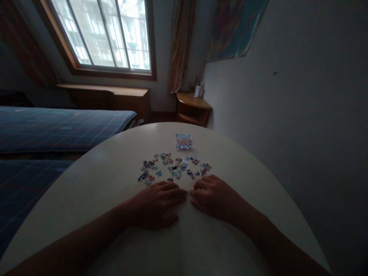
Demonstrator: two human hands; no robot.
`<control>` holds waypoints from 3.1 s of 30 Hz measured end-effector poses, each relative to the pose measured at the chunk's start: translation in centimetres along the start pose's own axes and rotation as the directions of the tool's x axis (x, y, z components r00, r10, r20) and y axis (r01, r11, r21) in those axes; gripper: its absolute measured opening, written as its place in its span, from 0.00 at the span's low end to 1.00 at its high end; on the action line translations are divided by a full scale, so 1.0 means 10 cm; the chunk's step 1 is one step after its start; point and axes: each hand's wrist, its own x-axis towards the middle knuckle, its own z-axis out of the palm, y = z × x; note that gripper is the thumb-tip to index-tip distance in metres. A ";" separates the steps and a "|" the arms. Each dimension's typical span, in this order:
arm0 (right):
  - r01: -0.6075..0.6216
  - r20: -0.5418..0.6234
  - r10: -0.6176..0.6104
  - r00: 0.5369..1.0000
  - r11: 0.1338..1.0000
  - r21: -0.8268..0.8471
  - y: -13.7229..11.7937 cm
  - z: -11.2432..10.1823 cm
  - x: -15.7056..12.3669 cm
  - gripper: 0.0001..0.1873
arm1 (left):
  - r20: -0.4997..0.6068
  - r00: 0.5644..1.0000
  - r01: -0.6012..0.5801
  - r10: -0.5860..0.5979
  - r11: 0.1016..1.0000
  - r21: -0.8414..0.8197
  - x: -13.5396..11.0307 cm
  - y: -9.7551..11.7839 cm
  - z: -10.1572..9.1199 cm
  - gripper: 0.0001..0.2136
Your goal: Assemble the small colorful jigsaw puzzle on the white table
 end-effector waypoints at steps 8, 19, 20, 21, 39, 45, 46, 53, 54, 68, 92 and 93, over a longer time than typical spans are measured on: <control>-0.078 0.039 0.076 0.996 0.997 0.029 -0.03 0.02 0.03 0.06 | 0.004 1.000 -0.005 0.004 1.000 0.014 0.01 -0.01 0.00 0.21; -0.060 -0.017 0.064 0.998 0.977 0.203 0.08 0.05 -0.02 0.09 | -0.008 1.000 0.003 -0.003 1.000 0.027 0.01 0.00 -0.01 0.20; -0.057 -0.030 0.066 0.997 0.973 0.225 0.08 0.05 -0.03 0.09 | -0.009 1.000 0.002 -0.002 1.000 0.028 0.01 0.00 -0.01 0.21; -0.056 -0.037 0.067 0.997 0.967 0.248 0.09 0.05 -0.04 0.09 | -0.013 1.000 -0.001 0.002 1.000 0.029 0.00 0.00 0.00 0.21; -0.127 0.011 0.130 0.991 0.942 0.311 0.08 0.03 -0.02 0.12 | -0.354 0.879 0.379 -0.320 0.919 0.108 -0.01 -0.33 0.14 0.06; -0.120 0.007 0.125 0.992 0.940 0.320 0.07 0.03 -0.03 0.11 | -0.357 0.860 0.412 -0.365 0.909 0.063 0.01 -0.36 0.15 0.05; -0.120 0.004 0.126 0.992 0.940 0.319 0.07 0.02 -0.03 0.11 | -0.348 0.861 0.413 -0.370 0.909 0.055 0.01 -0.36 0.15 0.05; -0.114 -0.009 0.124 0.992 0.940 0.320 0.08 0.05 -0.03 0.11 | -0.363 0.811 0.493 -0.458 0.870 0.003 0.07 -0.30 0.17 0.06; -0.118 -0.004 0.126 0.992 0.940 0.320 0.08 0.06 -0.03 0.11 | -0.360 0.806 0.504 -0.470 0.863 0.001 0.07 -0.29 0.18 0.08; -0.109 -0.023 0.123 0.992 0.942 0.318 0.10 0.09 -0.03 0.11 | -0.237 0.884 0.382 -0.403 0.915 -0.133 0.00 -0.38 0.08 0.14; -0.127 -0.231 0.444 0.866 0.641 0.757 -0.28 0.10 0.11 0.05 | -0.176 0.731 0.205 -0.659 0.458 -0.865 0.16 0.12 0.12 0.11; -0.128 -0.226 0.459 0.859 0.621 0.773 -0.26 0.10 0.11 0.05 | -0.188 0.729 0.210 -0.658 0.477 -0.853 0.16 0.12 0.14 0.10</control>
